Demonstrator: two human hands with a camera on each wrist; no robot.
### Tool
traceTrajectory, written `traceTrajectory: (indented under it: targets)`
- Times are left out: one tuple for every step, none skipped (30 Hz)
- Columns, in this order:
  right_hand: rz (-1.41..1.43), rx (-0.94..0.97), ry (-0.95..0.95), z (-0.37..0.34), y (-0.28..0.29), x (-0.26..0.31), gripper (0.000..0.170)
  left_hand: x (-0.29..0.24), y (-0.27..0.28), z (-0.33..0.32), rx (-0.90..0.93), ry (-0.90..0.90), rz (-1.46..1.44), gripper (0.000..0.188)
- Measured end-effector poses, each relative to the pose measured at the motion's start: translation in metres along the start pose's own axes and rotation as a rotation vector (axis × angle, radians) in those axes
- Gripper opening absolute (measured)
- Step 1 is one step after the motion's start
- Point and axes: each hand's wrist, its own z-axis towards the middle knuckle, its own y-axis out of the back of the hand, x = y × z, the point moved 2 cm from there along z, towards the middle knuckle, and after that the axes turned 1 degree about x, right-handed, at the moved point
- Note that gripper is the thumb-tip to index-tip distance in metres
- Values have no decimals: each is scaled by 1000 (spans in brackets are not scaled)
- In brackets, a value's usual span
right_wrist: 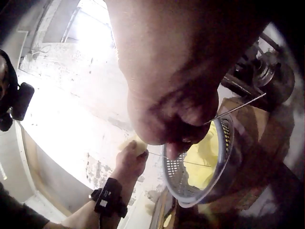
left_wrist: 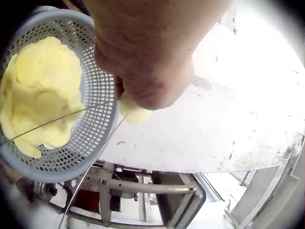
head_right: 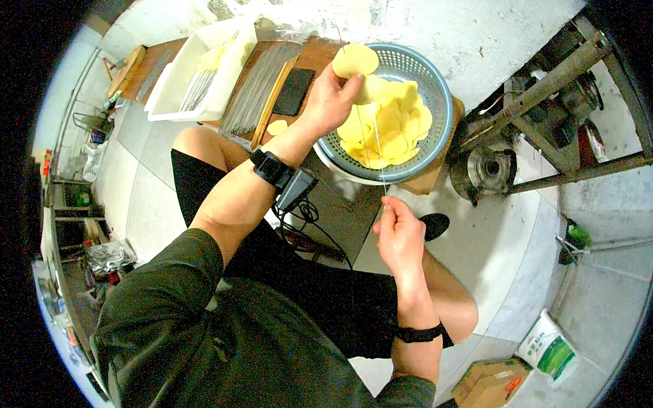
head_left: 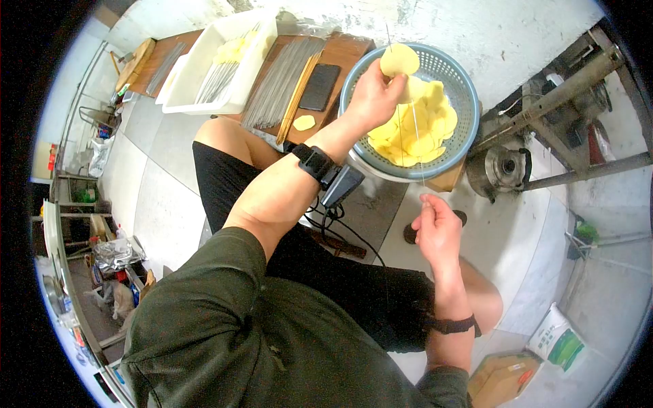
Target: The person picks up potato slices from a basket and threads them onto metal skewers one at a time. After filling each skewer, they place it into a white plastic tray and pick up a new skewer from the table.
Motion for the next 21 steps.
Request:
traceTrajectory:
  targets:
    - [2, -2, 14, 0, 0, -1, 24, 4, -1, 0, 0, 1, 0, 34]
    - [4, -4, 29, 0, 0, 0, 24, 8, -2, 1, 11, -39, -29, 34]
    - [4, -4, 29, 1, 0, 1, 24, 9, -3, 1, 22, -80, -58, 34]
    - [5, -3, 17, 1, 0, 4, 24, 11, -5, 0, 23, -79, -59, 34]
    - [5, -2, 6, 0, 1, 5, 24, 13, -7, 0, 39, -52, -80, 34]
    - [5, -3, 5, 1, 0, 3, 24, 11, -7, -1, 55, -25, -101, 33]
    - [8, -19, 41, 2, -1, 0, 24, 10, -7, -2, 55, -25, -102, 33]
    - [11, -35, 75, 2, -1, -3, 24, 8, -7, -2, 55, -8, -134, 33]
    - [11, -37, 75, 3, -2, -5, 24, 7, -6, -2, 54, 9, -167, 34]
    - [18, -42, 93, 3, -3, -6, 23, 7, -7, -2, 55, 9, -168, 34]
    - [25, -48, 111, 4, -4, -8, 23, 10, -7, -2, 70, 114, -238, 34]
    - [24, -51, 110, 6, -4, -11, 23, 10, -8, -2, 85, 219, -308, 34]
    - [7, -76, 168, 7, -5, -14, 22, 9, -9, -3, 88, 220, -311, 34]
    - [-10, -101, 229, 9, -4, -15, 21, 8, -9, -5, 95, 249, -372, 33]
    - [-11, -104, 230, 10, -5, -15, 21, 7, -9, -6, 102, 276, -432, 32]
    - [-15, -113, 239, 11, -4, -15, 20, 7, -9, -6, 103, 274, -434, 32]
    - [-19, -121, 249, 11, -4, -15, 20, 6, -10, -6, 116, 287, -461, 31]
    - [-20, -121, 249, 11, -5, -14, 20, 6, -10, -7, 128, 300, -488, 30]
    - [-24, -122, 253, 10, -5, -14, 19, 5, -9, -7, 127, 300, -489, 30]
    - [-28, -122, 258, 10, -6, -13, 19, 4, -10, -7, 127, 289, -526, 30]
    - [-29, -121, 259, 10, -7, -12, 19, 2, -10, -7, 127, 277, -563, 29]
